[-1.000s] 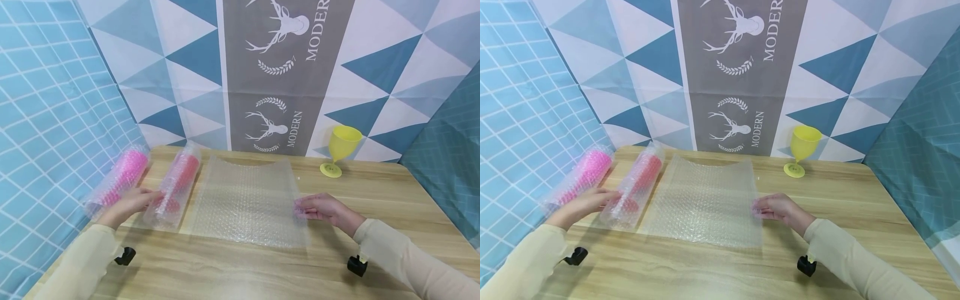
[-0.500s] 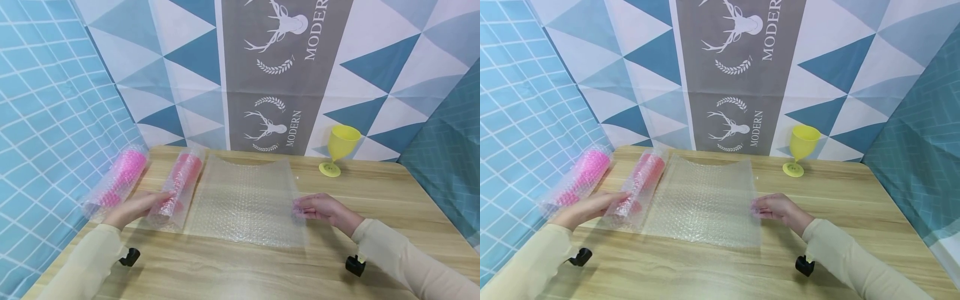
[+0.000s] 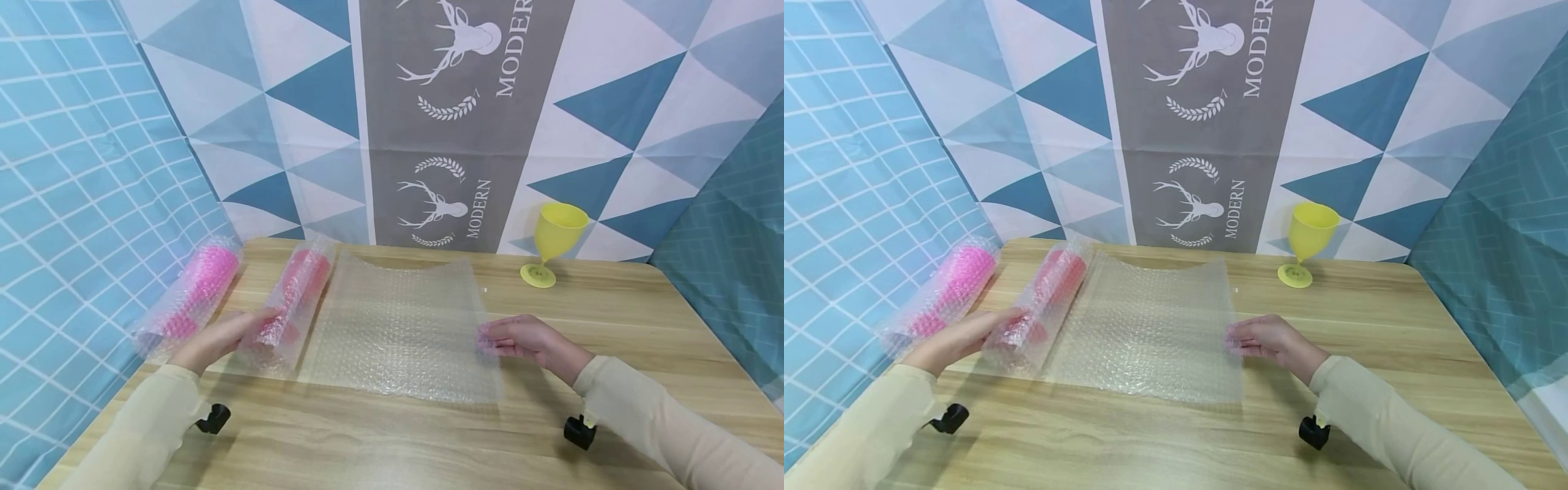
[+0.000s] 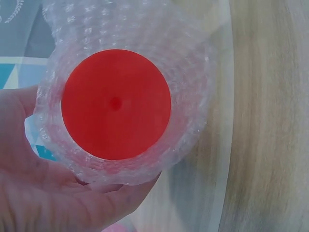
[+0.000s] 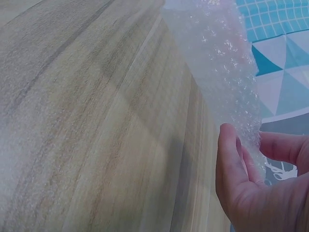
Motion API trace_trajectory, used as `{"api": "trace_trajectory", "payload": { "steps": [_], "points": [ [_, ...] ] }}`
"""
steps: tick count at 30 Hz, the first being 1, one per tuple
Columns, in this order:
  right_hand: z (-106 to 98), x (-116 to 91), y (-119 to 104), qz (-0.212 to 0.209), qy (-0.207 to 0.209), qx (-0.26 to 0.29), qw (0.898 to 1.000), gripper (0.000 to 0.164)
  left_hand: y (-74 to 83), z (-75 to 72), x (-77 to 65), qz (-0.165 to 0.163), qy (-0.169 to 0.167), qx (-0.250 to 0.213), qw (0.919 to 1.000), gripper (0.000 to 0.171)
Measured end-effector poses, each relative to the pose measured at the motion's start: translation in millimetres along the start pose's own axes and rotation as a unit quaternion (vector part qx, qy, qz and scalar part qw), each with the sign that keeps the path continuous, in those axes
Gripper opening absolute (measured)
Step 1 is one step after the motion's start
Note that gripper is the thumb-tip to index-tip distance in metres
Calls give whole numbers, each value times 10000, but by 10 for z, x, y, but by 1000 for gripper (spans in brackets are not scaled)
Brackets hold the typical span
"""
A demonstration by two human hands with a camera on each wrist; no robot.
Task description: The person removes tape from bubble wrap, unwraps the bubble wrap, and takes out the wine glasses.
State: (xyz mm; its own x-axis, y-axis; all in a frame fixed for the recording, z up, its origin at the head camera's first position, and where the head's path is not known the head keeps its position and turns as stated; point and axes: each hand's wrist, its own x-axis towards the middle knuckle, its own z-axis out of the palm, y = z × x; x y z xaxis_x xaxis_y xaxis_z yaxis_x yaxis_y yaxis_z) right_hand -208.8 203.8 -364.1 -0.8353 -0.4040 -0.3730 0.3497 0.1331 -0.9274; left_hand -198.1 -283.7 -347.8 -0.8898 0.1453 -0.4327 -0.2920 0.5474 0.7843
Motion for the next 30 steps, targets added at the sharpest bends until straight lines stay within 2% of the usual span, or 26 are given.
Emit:
{"api": "trace_trajectory", "payload": {
  "steps": [6,9,16,21,26,30],
  "points": [
    [-18,-17,3,-4,30,-3,10000,44,35,-32,-18,407,-383,-245,9981,74],
    [-22,-16,8,-2,49,19,10000,40,70,-42,-48,587,-446,-350,9967,75],
    [-36,-8,40,-13,7,115,9999,39,168,-55,-123,760,-230,-669,9946,74],
    [-41,-11,48,-9,9,184,9998,33,304,-45,-185,864,21,-886,9923,72],
    [-37,-27,47,2,54,162,9999,37,450,27,-235,1030,-77,-943,9902,72],
    [-37,-44,45,36,83,146,9999,44,567,152,-296,1075,-120,-903,9900,69]
  ]
}}
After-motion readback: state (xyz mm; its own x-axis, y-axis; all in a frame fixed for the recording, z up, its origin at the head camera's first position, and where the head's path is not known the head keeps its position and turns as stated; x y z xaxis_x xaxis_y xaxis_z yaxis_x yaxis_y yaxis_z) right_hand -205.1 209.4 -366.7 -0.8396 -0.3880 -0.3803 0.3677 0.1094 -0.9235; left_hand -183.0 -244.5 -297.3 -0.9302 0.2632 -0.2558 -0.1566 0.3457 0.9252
